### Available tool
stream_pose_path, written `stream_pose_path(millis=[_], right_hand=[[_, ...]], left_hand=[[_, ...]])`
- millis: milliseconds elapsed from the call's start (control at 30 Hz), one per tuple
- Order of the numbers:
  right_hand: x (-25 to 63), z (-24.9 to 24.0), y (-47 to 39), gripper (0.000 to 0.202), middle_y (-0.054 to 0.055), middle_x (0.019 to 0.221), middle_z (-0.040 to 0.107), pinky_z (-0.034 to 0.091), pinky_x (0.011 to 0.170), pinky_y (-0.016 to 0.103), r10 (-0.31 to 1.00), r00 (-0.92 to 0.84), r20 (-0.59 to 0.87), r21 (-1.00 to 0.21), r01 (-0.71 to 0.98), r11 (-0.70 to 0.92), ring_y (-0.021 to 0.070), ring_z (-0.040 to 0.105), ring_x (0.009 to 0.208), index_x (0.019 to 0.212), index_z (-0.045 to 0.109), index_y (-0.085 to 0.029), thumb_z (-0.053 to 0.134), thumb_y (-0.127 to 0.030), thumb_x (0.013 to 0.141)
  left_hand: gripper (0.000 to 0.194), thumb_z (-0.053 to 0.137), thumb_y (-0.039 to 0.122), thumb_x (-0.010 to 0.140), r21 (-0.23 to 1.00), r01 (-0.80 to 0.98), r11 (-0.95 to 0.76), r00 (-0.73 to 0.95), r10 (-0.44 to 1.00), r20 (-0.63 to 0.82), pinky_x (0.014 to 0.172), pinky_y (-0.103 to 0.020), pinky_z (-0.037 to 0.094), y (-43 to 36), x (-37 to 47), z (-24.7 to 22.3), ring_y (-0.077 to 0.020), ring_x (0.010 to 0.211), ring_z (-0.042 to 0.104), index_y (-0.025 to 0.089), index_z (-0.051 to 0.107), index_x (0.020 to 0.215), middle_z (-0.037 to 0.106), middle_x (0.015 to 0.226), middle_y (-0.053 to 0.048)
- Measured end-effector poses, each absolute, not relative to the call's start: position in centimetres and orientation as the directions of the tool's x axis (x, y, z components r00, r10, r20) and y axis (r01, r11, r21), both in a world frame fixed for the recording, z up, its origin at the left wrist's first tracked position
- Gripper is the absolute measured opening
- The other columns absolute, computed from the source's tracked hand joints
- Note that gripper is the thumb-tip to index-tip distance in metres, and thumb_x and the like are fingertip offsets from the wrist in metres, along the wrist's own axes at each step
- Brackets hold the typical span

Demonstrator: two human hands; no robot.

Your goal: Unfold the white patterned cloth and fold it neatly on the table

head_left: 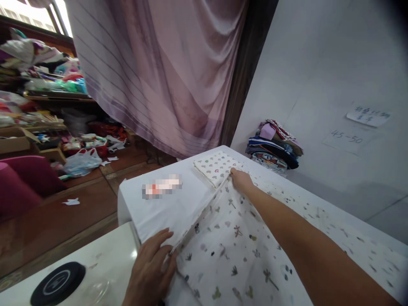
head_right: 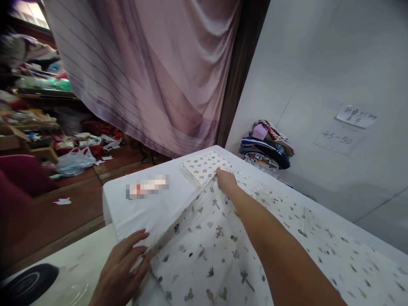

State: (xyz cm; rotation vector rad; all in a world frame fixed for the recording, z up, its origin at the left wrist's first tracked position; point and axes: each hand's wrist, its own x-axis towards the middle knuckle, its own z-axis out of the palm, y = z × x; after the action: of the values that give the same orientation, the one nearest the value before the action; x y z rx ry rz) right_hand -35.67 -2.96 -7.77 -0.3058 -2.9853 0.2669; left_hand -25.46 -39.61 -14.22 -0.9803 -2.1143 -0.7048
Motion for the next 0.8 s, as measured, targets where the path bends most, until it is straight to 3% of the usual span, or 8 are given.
stream_pose_path(millis=[200,367,500,633,700,800], right_hand=[[-33.4,-9.0,-2.7,0.003,0.001,0.074,0.060,0.037,0.058,0.022,0.337,-0.932,0.133,-0.569,0.206,0.796,0.0144,0.056,0.067,0.083,0.047,-0.021,0.045,-0.019,0.082],[-29.1,-11.2,-1.3,0.005,0.000,0.071,0.059,0.045,0.053,0.020,0.470,-0.882,-0.018,-0.813,0.287,0.507,0.0116,0.059,0.061,0.085,0.044,-0.020,0.044,-0.020,0.080],[-25.8,-11.6,0.2,0.013,0.001,0.066,0.060,0.045,0.051,0.021,0.530,-0.834,-0.153,-0.846,0.387,0.365,0.0109,0.057,0.055,0.082,0.050,-0.018,0.051,-0.031,0.081],[-23.6,-10.7,0.0,0.009,-0.003,0.060,0.057,0.036,0.046,0.017,0.575,-0.799,-0.178,-0.812,0.449,0.373,0.0079,0.048,0.049,0.080,0.055,-0.019,0.059,-0.026,0.076],[-22.8,-10.4,-1.0,0.008,-0.003,0.055,0.055,0.035,0.045,0.017,0.545,-0.811,-0.214,-0.799,0.466,0.380,0.0074,0.046,0.046,0.072,0.057,-0.018,0.060,-0.025,0.076],[-22.3,-10.5,-3.1,0.023,-0.002,0.045,0.051,0.032,0.041,0.019,0.469,-0.817,-0.337,-0.780,0.521,0.347,0.0075,0.043,0.040,0.059,0.056,-0.015,0.061,-0.028,0.077]], left_hand=[[0.013,0.054,0.016,0.076,0.117,0.916,0.382,-0.363,0.672,0.645,0.092,-0.032,0.047,-39.0,-23.3,-14.4,-0.0205,0.114,0.050,0.021,0.057,0.088,0.058,0.117,-0.007],[0.012,0.050,0.013,0.078,0.178,0.944,0.277,-0.329,0.784,0.526,0.095,-0.032,0.046,-38.5,-21.6,-14.5,-0.0189,0.112,0.051,0.020,0.055,0.087,0.058,0.116,-0.006],[0.014,0.045,0.010,0.080,0.253,0.945,0.207,-0.314,0.786,0.533,0.091,-0.033,0.047,-37.6,-21.1,-13.7,-0.0165,0.100,0.056,0.019,0.054,0.086,0.061,0.104,-0.006],[0.013,0.044,0.011,0.081,0.273,0.942,0.194,-0.316,0.784,0.534,0.089,-0.033,0.047,-37.1,-20.8,-12.7,-0.0156,0.096,0.057,0.019,0.054,0.083,0.062,0.099,-0.005],[0.013,0.044,0.011,0.081,0.265,0.942,0.205,-0.320,0.788,0.526,0.090,-0.034,0.046,-37.0,-20.7,-12.6,-0.0159,0.097,0.057,0.018,0.054,0.082,0.062,0.100,-0.006],[0.014,0.044,0.011,0.081,0.260,0.941,0.217,-0.326,0.790,0.519,0.091,-0.035,0.045,-36.9,-20.5,-12.7,-0.0163,0.099,0.056,0.018,0.055,0.084,0.061,0.101,-0.006]])
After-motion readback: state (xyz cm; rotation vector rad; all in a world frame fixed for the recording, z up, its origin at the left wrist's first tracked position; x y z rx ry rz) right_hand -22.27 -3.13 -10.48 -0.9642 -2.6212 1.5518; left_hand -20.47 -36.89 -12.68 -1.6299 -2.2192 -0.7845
